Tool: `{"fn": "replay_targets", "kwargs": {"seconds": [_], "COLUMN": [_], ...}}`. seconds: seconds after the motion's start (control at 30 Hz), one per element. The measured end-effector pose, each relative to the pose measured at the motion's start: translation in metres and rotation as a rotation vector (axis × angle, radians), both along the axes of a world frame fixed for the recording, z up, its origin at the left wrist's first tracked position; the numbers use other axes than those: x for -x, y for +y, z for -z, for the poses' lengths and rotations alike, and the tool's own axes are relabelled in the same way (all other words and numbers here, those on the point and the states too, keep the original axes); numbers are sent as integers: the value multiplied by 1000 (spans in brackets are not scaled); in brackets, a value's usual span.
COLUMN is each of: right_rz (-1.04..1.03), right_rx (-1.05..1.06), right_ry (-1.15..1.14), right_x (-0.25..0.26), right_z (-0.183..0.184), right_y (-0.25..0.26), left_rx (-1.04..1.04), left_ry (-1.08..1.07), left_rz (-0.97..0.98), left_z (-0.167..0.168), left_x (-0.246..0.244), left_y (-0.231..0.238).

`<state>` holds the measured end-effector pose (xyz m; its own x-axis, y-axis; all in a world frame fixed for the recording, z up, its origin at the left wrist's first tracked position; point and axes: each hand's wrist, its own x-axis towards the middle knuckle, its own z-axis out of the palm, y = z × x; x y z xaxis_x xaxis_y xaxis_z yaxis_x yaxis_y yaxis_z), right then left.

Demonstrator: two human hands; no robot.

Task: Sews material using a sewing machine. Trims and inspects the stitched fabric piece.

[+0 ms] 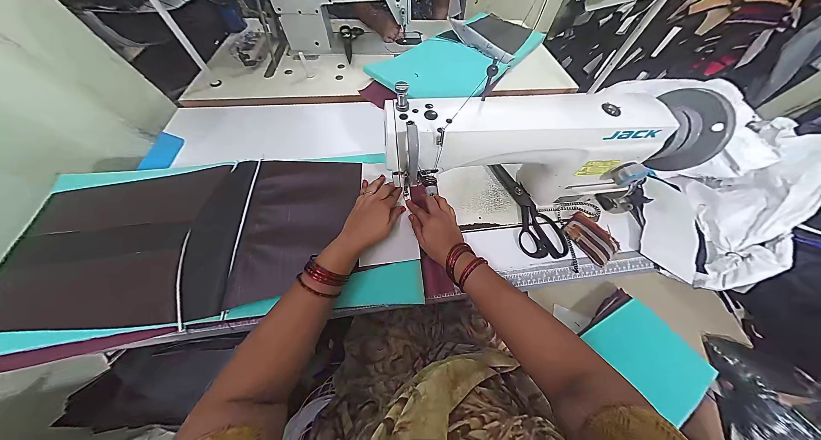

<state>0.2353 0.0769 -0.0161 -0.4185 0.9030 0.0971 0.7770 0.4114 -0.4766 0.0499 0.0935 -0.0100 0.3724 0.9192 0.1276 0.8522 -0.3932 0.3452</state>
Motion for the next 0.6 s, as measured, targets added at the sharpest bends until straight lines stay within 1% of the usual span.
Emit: {"fn": "replay_targets", "kwargs": {"seconds": [0.07, 0.13, 0.17, 0.23, 0.3, 0.37, 0.47, 0.6], "right_rz": [-43, -105, -134, -167, -171, -170, -158, -124], "right_rx": [-8, -106, -155, -191, -156, -145, -111, -31], "right_ry": [36, 143, 173, 134, 42, -31, -71, -81], "right_x": [-4, -10, -12, -13, -11, -7, -5, -4], "right_z": [0, 5, 8, 8, 7, 5, 2, 2], "right_y": [-4, -12, -16, -19, -23, -21, -18, -13], "left_rx": [58, 108, 99, -17, -162, -233, -291, -279], "left_ry": [18, 20, 5, 1, 32, 46, 70, 77], "left_rz": [0, 20, 43, 105, 173, 237, 291, 308], "left_z": [-5, -9, -9, 1, 13, 16, 17, 15], "left_x": [-2, -6, -7, -7, -3, 3, 5, 8], "left_y": [-12, -37, -55, -90, -114, -117, -109, -96]}}
